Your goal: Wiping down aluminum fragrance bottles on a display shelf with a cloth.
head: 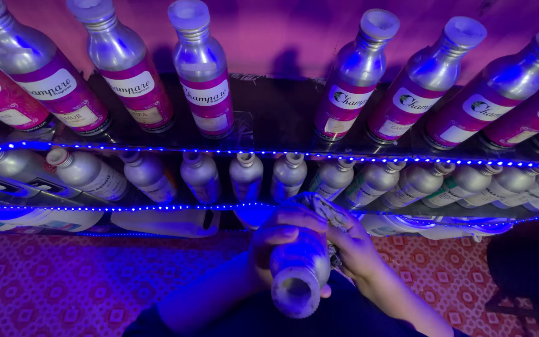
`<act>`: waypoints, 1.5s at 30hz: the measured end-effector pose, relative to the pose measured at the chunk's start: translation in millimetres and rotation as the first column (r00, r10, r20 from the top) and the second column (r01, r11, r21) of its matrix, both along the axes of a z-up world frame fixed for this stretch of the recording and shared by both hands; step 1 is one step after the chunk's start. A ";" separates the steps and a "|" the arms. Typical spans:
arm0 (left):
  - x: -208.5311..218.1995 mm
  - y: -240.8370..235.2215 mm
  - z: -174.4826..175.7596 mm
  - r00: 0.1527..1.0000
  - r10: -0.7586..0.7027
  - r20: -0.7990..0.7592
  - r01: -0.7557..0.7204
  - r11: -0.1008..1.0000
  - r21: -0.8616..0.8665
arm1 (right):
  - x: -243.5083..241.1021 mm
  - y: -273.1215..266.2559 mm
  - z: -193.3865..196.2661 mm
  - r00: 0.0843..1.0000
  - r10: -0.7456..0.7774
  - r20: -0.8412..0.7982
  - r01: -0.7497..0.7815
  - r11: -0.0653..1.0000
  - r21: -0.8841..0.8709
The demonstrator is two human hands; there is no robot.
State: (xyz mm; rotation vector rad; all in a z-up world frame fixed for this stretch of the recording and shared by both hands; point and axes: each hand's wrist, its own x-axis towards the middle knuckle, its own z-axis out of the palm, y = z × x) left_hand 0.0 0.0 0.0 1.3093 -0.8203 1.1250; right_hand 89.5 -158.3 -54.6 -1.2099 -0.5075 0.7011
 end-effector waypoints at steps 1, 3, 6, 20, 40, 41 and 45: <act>-0.5 1.3 -0.5 1.000 -0.001 0.000 0.001 1.000 -0.001 | 0.6 0.4 -1.0 1.000 -0.001 0.000 0.001 1.000 -0.001; -1.4 3.9 -1.2 0.988 0.147 -0.035 -0.146 0.988 0.049 | 2.2 1.4 -2.5 0.995 -0.079 -0.068 0.081 0.996 0.036; 2.2 9.4 -30.2 0.991 0.078 -0.106 -0.089 0.991 -0.097 | 9.6 -5.1 -21.3 0.968 -0.245 -0.051 0.249 0.966 0.072; 13.4 25.7 -14.6 0.930 0.359 -0.080 -0.361 0.932 -0.011 | -6.7 21.8 -1.0 0.963 -0.269 -0.004 0.265 0.949 0.170; -3.2 -0.2 -37.8 0.710 0.121 -0.694 -0.184 0.983 -0.017 | -11.5 29.2 26.3 0.533 -0.398 0.747 0.226 0.918 0.327; -4.1 2.1 -41.9 0.694 0.179 -0.697 -0.215 0.976 0.036 | -10.4 31.0 26.5 0.526 -0.438 0.729 0.301 0.898 0.322; -5.2 16.8 -56.8 0.681 0.400 -0.613 -0.337 0.915 0.223 | 4.2 28.0 -0.1 0.734 -0.400 0.548 0.315 0.916 0.248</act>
